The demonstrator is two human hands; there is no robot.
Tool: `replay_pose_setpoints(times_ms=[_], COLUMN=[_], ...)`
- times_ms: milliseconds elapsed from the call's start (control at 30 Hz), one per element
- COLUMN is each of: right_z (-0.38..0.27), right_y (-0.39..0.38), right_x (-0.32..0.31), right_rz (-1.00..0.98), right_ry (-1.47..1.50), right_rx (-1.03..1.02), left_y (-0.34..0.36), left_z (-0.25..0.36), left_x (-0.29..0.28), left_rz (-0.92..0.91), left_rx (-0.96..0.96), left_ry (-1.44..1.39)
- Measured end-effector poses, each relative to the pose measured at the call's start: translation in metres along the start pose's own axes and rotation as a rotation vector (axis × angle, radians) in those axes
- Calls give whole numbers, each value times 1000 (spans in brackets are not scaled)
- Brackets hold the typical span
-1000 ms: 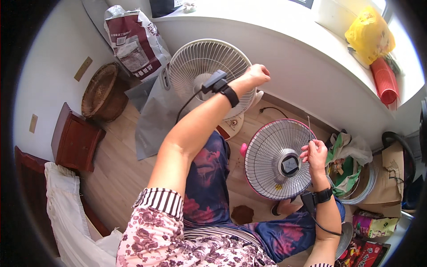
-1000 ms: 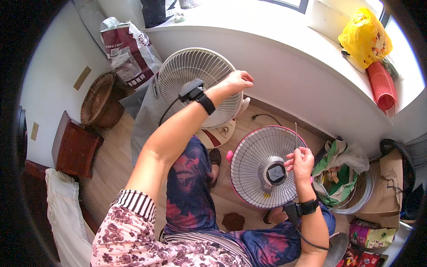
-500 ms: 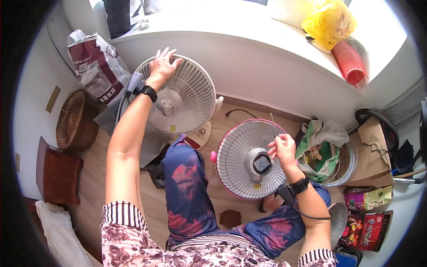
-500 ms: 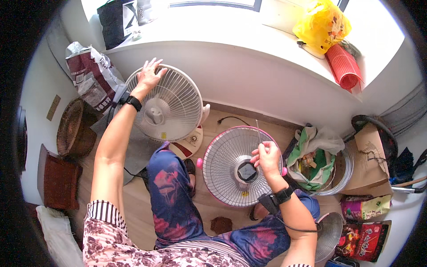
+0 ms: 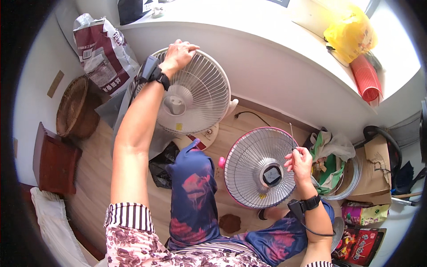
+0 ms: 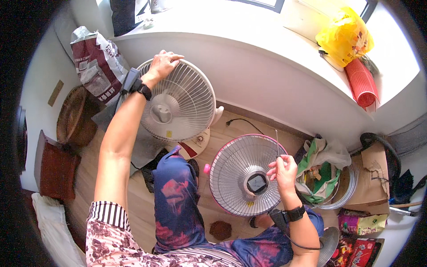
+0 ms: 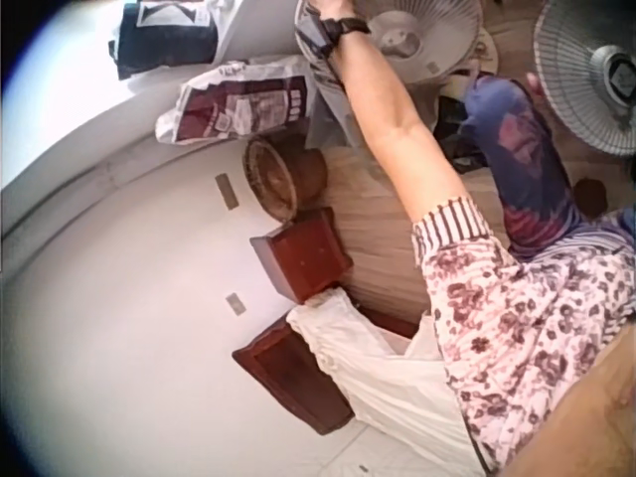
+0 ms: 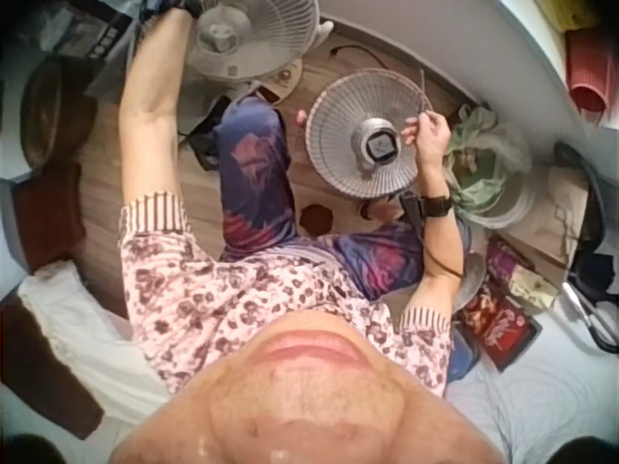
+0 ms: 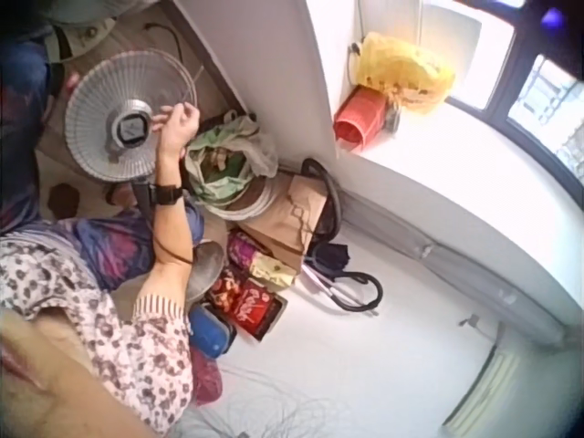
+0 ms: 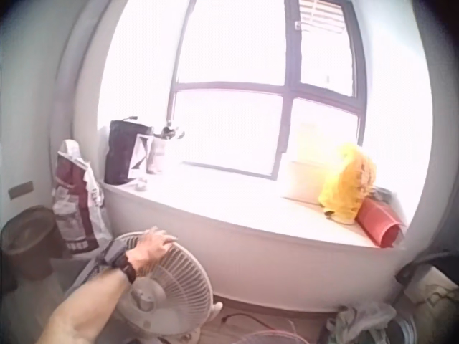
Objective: The person uses a screwdriver to loosen or tighten the grilles of two electric fans while sitting on the floor.
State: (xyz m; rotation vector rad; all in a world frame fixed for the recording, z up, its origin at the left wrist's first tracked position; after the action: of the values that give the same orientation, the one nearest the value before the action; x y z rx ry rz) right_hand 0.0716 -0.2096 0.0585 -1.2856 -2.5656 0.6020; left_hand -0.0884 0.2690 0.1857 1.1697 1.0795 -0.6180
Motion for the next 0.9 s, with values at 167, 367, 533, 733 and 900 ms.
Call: replay_pose_setpoints(times_ms=[167, 367, 533, 733, 900], right_z=[0, -6, -16, -12, -7], right_y=[1, -4, -10, -13, -11], right_x=[10, -1, 20, 15, 21], right_rz=[-28, -16, -106, -73, -75], right_ry=[-9, 7, 49, 8, 5], right_rx=[-2, -23, -64, -51, -37], left_y=[13, -2, -125, -184, -187], left_z=[-54, -109, -237, -227, -227], left_x=[16, 14, 9, 64, 51], left_rz=[-186, 174, 452, 340, 114], left_rx=[-182, -365, -468, -689, -677], left_ry=[-420, -580, -681, -796, -479])
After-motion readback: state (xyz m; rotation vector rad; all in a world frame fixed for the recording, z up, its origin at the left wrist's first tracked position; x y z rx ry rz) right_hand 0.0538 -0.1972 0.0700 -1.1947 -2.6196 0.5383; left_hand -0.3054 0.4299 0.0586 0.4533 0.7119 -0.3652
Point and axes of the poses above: each hand's wrist, its own y-axis towards the middle knuckle, its own x-axis out of the palm, z = x × y, the point moved 8 cm from there along y, towards the middle knuckle, and after that the axes turned 15 degrees about x, right-handed, at the moved point
